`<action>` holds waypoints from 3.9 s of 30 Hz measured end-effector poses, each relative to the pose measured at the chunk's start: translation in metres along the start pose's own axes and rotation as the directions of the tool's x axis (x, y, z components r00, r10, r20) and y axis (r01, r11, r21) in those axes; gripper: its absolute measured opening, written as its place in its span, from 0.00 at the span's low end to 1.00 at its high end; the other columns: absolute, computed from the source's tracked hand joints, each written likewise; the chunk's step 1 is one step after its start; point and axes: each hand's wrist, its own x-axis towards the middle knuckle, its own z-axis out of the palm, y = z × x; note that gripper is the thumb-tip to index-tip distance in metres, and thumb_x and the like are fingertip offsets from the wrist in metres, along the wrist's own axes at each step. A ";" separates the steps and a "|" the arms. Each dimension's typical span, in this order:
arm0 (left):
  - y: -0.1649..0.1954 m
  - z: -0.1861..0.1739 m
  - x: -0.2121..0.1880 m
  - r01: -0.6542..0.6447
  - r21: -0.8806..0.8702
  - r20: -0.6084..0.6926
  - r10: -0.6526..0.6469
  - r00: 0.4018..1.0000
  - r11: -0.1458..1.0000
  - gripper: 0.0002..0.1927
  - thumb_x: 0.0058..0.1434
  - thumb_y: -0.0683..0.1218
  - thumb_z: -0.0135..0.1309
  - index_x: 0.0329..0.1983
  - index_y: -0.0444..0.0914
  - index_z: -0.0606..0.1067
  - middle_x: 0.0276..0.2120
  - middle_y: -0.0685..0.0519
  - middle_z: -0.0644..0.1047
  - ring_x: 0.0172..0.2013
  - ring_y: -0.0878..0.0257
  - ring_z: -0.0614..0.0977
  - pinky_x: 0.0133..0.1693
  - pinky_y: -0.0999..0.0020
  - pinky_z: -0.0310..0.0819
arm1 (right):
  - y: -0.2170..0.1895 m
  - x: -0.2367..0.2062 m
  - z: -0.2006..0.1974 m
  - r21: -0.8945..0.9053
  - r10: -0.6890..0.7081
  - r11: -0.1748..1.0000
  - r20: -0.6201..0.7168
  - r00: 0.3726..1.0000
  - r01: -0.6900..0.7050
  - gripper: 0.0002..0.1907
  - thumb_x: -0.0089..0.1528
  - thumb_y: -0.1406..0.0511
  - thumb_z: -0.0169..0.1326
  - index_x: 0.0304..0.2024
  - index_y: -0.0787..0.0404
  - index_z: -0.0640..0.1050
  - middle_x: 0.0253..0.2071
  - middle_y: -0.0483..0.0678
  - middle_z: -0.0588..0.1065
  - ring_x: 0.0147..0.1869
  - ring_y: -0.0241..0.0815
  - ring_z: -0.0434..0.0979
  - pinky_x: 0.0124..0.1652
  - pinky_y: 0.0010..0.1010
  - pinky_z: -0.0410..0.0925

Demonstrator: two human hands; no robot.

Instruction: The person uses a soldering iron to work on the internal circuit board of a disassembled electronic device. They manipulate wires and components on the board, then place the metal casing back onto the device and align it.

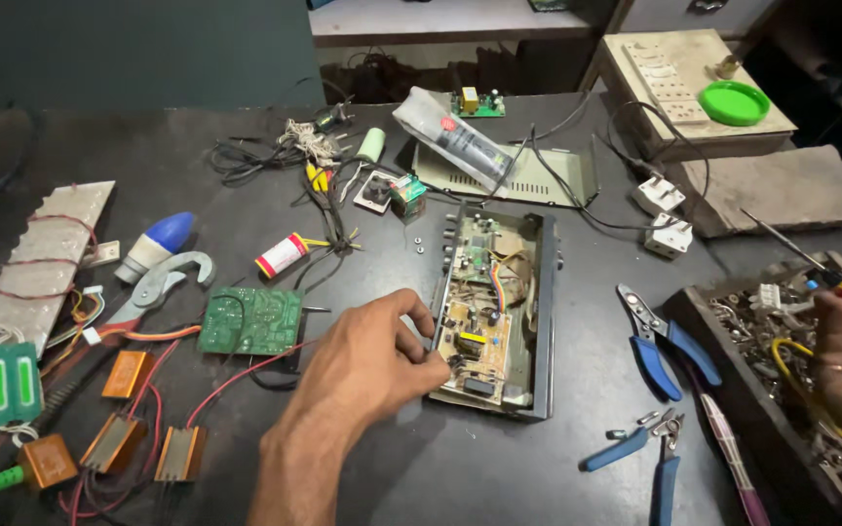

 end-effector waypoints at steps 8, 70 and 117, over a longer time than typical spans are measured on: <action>-0.002 -0.009 -0.002 -0.003 -0.011 -0.039 0.002 0.999 1.000 0.15 0.47 0.46 0.62 0.40 0.43 0.80 0.31 0.54 0.86 0.32 0.61 0.87 0.38 0.65 0.80 | 0.143 -0.139 -0.007 -0.903 0.131 -0.132 0.394 0.910 0.410 0.15 0.64 0.63 0.53 0.50 0.64 0.80 0.44 0.52 0.80 0.47 0.42 0.81 0.47 0.30 0.74; -0.032 -0.008 0.003 0.014 0.122 -0.108 -0.001 0.994 0.992 0.09 0.59 0.48 0.57 0.43 0.45 0.79 0.35 0.51 0.84 0.41 0.52 0.84 0.46 0.56 0.74 | 0.281 -0.160 -0.064 0.153 0.811 -0.263 0.570 0.132 0.953 0.16 0.55 0.51 0.69 0.42 0.48 0.86 0.38 0.37 0.80 0.49 0.36 0.79 0.52 0.36 0.64; -0.029 -0.025 -0.004 0.017 0.085 -0.083 -0.010 0.997 0.996 0.15 0.53 0.55 0.62 0.44 0.52 0.85 0.37 0.54 0.85 0.43 0.59 0.85 0.54 0.60 0.72 | 0.301 -0.169 -0.077 0.119 0.773 -0.286 0.615 0.156 0.951 0.24 0.55 0.64 0.66 0.55 0.49 0.84 0.33 0.38 0.79 0.39 0.37 0.79 0.46 0.34 0.65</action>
